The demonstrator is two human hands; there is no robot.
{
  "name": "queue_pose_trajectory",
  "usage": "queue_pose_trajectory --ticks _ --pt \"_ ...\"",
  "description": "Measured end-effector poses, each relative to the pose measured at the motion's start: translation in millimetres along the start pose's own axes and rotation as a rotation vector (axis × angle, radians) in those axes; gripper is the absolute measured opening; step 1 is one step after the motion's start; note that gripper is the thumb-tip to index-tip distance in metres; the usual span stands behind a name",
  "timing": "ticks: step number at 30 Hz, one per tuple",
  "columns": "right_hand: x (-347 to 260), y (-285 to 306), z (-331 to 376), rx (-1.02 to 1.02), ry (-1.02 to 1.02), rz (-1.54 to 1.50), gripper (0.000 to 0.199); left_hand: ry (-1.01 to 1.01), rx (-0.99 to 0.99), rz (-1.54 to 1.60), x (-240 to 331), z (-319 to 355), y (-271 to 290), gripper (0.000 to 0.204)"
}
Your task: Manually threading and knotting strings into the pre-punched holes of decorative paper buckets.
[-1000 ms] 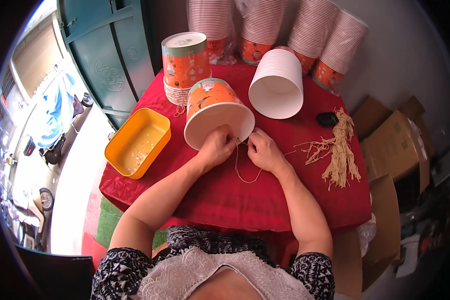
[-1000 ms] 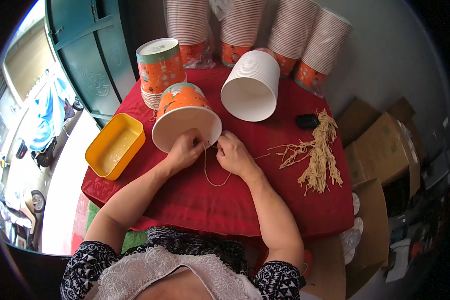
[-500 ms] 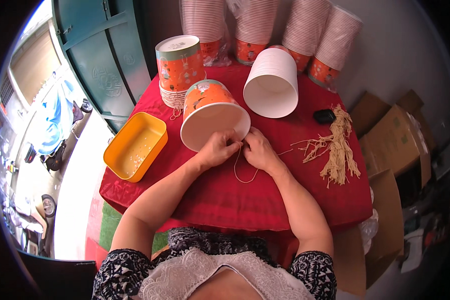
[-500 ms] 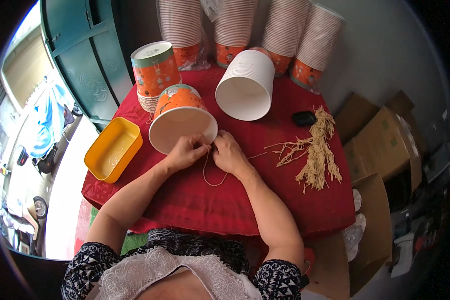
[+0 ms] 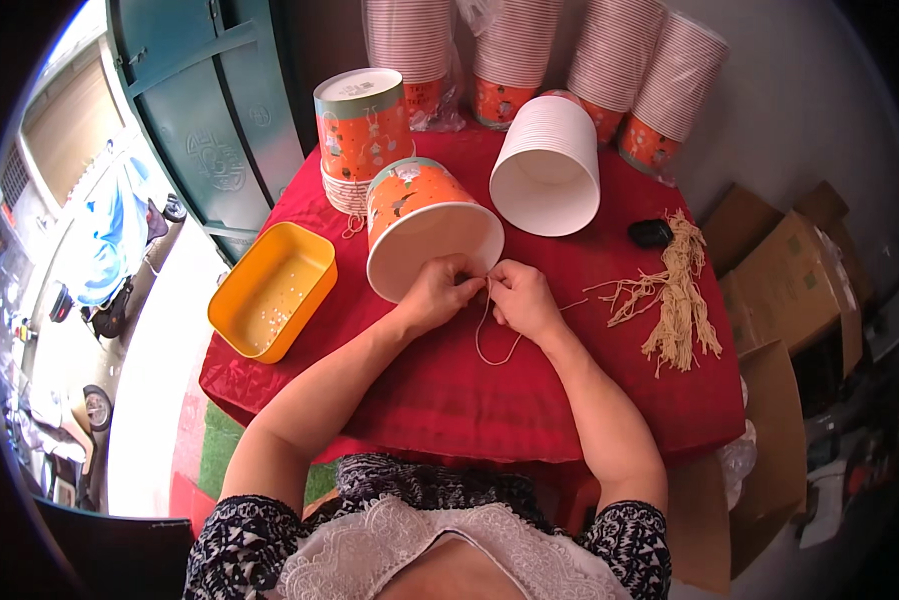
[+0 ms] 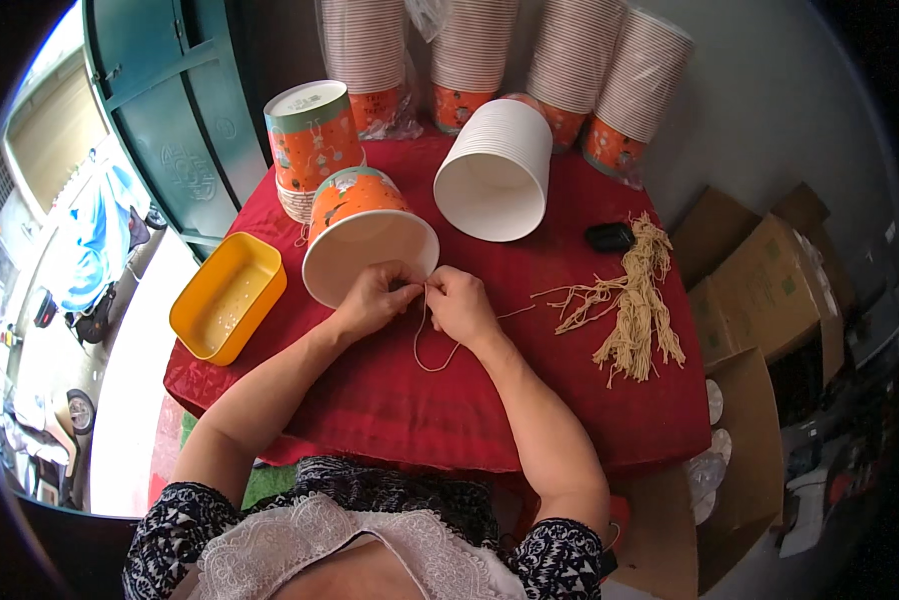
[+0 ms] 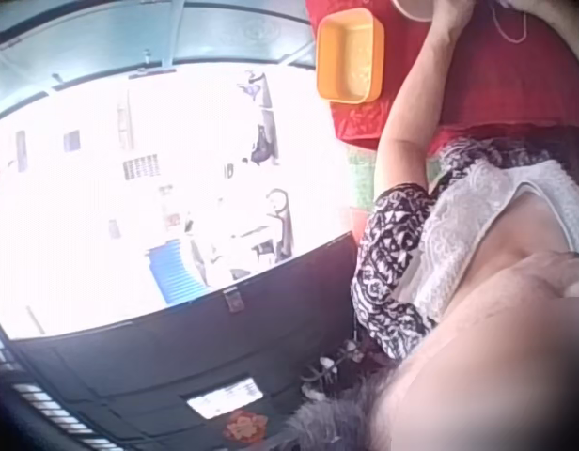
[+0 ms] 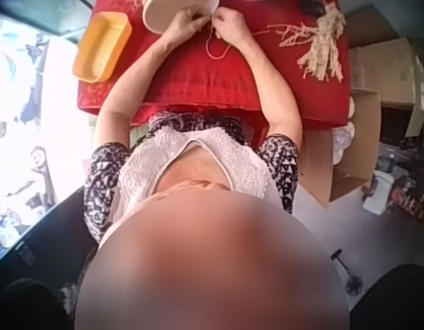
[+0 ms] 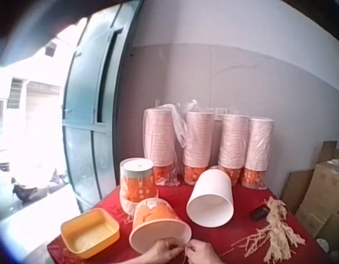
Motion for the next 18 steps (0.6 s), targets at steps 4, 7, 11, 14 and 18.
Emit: queue_pose_trajectory --ticks 4,7,11,14,18 --pt "20 -16 8 -0.075 -0.29 -0.588 0.013 -0.076 0.022 -0.093 -4 -2 1 0.009" --pt "22 -16 11 -0.116 -0.336 -0.695 0.014 -0.21 0.042 -0.278 6 -1 -5 0.011" --pt "24 -18 11 -0.143 -0.361 -0.62 0.011 -0.212 0.072 -0.316 11 1 -7 0.014" --pt "25 -20 12 -0.154 -0.385 -0.642 0.009 -0.229 0.114 -0.434 15 2 -9 0.014" --pt "29 -22 12 -0.194 -0.382 -0.666 0.009 -0.229 0.104 -0.573 16 1 -14 0.012"
Point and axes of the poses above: each hand's wrist, its own z-axis away from the middle knuckle, its own y-axis out of the back of the hand, x = y × z, the point moved 10 cm from there along -z, towards the middle knuckle, and after that the axes turned 13 degrees about -x, right-handed, at the moved point
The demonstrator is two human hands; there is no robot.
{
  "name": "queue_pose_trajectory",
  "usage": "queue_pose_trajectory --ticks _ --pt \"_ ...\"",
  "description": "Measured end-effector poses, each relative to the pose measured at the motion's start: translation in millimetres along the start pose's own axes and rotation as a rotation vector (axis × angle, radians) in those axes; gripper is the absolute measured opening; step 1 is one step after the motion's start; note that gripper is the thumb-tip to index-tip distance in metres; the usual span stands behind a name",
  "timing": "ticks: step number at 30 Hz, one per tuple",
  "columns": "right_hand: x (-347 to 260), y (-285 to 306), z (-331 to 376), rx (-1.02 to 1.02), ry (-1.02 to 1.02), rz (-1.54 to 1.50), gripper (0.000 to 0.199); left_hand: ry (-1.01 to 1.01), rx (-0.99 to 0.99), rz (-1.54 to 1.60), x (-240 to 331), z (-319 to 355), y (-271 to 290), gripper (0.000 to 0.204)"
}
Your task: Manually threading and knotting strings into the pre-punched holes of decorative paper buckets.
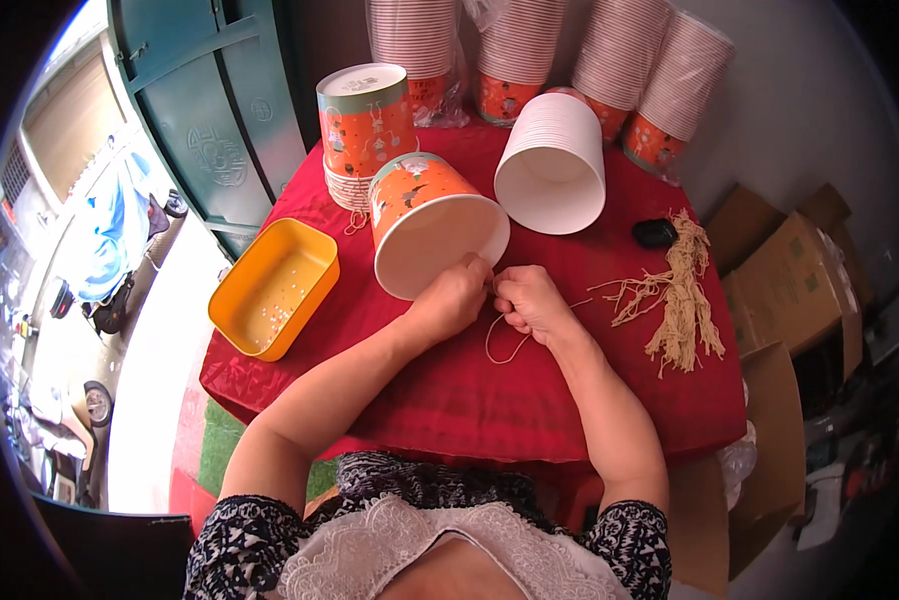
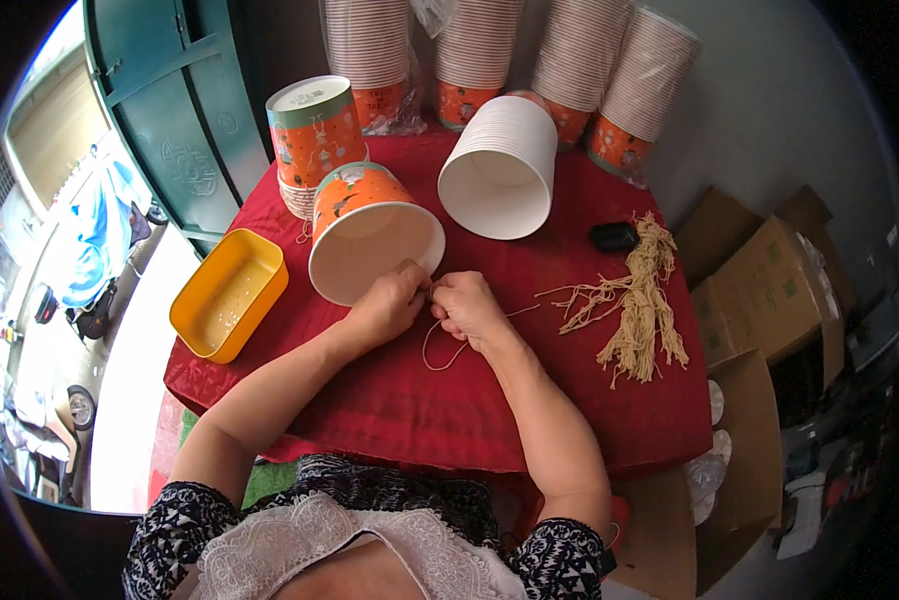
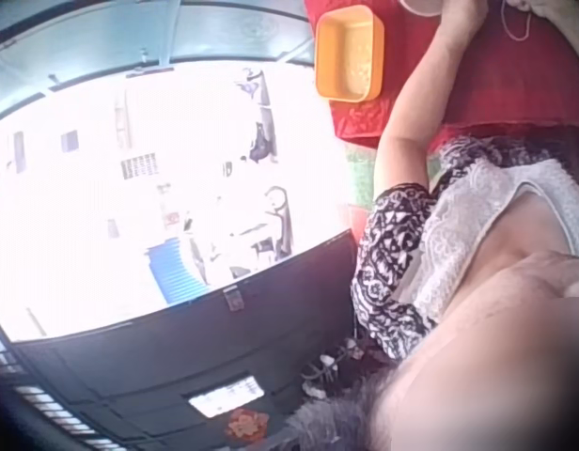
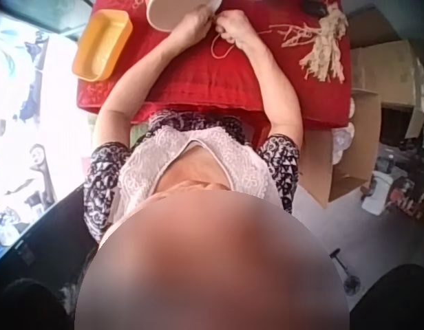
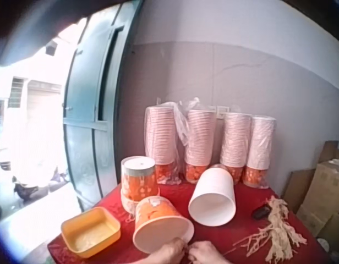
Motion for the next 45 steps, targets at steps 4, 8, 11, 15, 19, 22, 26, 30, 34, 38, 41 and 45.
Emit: queue_pose_trajectory --ticks 4,8,11,15,19,22,26,30,34,38,41,45 --pt "-6 4 3 0.004 0.006 0.003 0.01 -0.002 0.004 0.008 0 2 4 0.011" --pt "-26 32 0 0.209 0.219 0.511 0.012 -0.065 0.052 0.131 1 3 15 0.011" --pt "-50 22 16 0.379 0.351 0.932 0.011 0.075 0.0 0.29 -11 -1 14 0.009" --pt "-66 6 31 0.533 0.581 0.94 0.007 0.162 -0.032 0.394 -20 -1 12 0.01" --pt "-41 -12 14 0.341 0.261 0.517 0.007 0.007 0.045 0.33 -24 2 15 0.01" --pt "-43 -9 15 0.415 0.61 0.694 0.007 0.073 -0.028 0.449 -25 -3 9 0.01" --pt "-46 -9 14 0.426 0.629 0.793 0.007 0.267 -0.091 0.632 -34 0 3 0.009" --pt "-52 -19 16 0.39 0.595 0.879 0.009 0.264 -0.079 0.707 -31 1 8 0.008" --pt "-53 -19 15 0.407 0.566 0.914 0.01 0.298 -0.075 0.839 -37 1 1 0.01" --pt "-51 -17 12 0.419 0.607 0.887 0.007 0.307 -0.059 0.891 -42 4 -2 0.016" --pt "-52 -15 11 0.425 0.638 0.86 0.005 0.355 -0.091 0.949 -43 6 -6 0.017" --pt "-51 -12 10 0.423 0.613 0.844 0.004 0.365 -0.073 0.976 -45 6 -7 0.017"
Point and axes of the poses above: each hand's wrist, its own z-axis away from the middle knuckle, its own y-axis out of the back of the hand, x = y × z, the point moved 10 cm from there along -z, towards the middle knuckle, and after that the axes turned 13 degrees about -x, right-handed, at the moved point
